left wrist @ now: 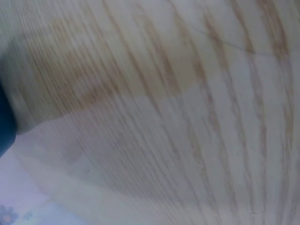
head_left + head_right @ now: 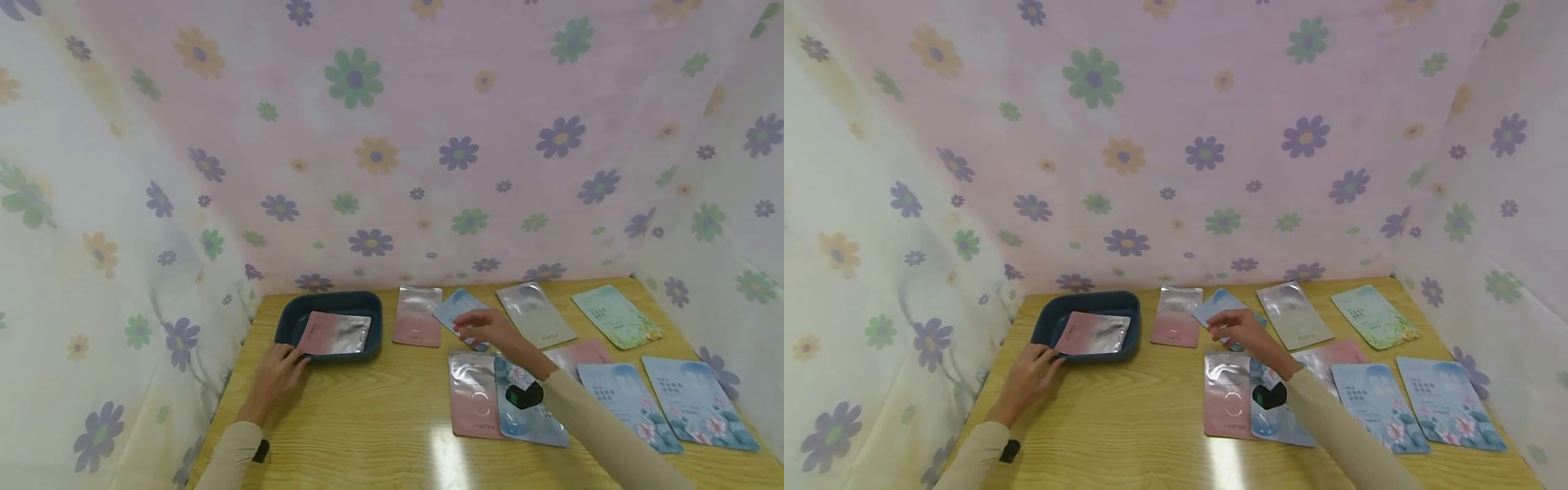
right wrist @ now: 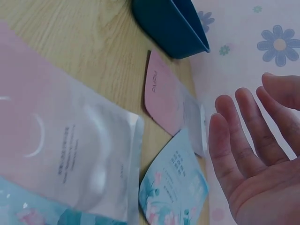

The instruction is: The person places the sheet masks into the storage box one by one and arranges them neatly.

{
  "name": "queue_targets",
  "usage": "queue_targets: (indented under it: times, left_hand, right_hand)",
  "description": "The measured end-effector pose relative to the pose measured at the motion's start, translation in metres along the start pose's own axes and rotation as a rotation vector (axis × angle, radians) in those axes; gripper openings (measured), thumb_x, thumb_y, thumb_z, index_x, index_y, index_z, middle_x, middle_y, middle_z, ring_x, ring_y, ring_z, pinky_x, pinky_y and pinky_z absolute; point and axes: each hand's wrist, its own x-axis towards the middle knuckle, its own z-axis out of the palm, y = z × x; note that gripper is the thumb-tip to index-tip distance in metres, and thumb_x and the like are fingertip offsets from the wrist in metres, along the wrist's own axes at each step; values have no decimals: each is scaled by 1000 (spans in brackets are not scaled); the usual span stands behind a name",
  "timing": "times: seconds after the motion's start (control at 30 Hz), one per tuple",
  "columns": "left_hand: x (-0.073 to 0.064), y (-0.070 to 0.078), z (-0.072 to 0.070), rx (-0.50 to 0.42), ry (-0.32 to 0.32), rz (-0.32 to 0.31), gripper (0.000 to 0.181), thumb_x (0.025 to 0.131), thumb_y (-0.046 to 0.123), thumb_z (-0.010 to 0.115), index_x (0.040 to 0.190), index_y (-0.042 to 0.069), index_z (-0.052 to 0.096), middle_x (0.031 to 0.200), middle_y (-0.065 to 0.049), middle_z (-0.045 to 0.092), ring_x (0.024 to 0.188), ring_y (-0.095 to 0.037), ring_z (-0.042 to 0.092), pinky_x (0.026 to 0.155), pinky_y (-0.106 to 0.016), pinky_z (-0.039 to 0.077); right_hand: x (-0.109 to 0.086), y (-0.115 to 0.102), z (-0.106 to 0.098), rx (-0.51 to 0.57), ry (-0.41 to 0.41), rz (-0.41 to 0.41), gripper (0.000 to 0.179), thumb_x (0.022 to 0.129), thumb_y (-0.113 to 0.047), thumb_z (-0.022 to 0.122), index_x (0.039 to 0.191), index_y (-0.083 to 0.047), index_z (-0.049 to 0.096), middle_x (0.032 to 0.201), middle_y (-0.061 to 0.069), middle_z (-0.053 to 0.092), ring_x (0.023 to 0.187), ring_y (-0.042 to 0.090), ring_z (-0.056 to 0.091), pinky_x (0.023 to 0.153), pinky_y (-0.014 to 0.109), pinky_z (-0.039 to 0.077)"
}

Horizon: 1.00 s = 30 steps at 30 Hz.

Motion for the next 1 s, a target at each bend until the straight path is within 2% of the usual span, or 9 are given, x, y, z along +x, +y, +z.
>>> queue_targets:
  times: [0.07,0.17,0.3,0.4,0.6,0.77,1.0]
  left_hand:
    - [-1,-1,0,5,-2,-3,25,93,26,59,86,4,67,79,-10,55,71,-29,52,73,-55,47]
    - [-1,-2,-2,9,-14,-12,25,93,27,59,87,4,67,80,-10,56,72,-30,53,77,-59,46]
    - [-1,-1,-3,15,-16,-11,26,94,28,58,87,5,67,79,-10,56,72,-30,52,77,-60,46]
    - [0,-1,-2,16,-4,-3,24,92,26,60,87,4,67,79,-10,56,71,-30,52,75,-59,46]
    - [2,1,1,24,-60,0,22,92,26,60,88,5,67,80,-11,54,72,-30,51,75,-54,45]
    - [-1,1,1,56,-34,3,31,96,31,54,86,5,67,78,-11,54,70,-30,52,74,-55,46]
    - [0,2,0,52,-15,24,32,97,31,53,86,4,67,78,-11,53,70,-29,51,72,-52,46]
  right_hand:
    - [-5,1,-3,-6,4,8,32,90,-12,64,115,7,61,109,28,62,89,34,65,77,60,48]
    - [-13,4,-8,-24,5,23,33,90,-12,64,116,8,60,110,27,62,93,39,63,77,59,49]
    - [-25,5,-14,-70,25,37,33,91,-14,64,116,7,60,112,28,61,94,41,62,75,56,50]
    - [-38,3,-21,-81,41,41,35,91,-15,64,117,8,60,112,28,61,94,37,63,76,55,50]
    - [-67,7,-38,-83,66,57,33,91,-14,63,118,6,60,116,27,60,93,32,64,73,54,51]
    - [-85,15,-44,-71,66,80,37,93,-16,61,120,8,57,118,30,57,94,32,64,74,50,53]
    - [-107,22,-51,-103,146,125,39,92,-19,62,120,8,58,116,22,62,89,18,66,72,40,54]
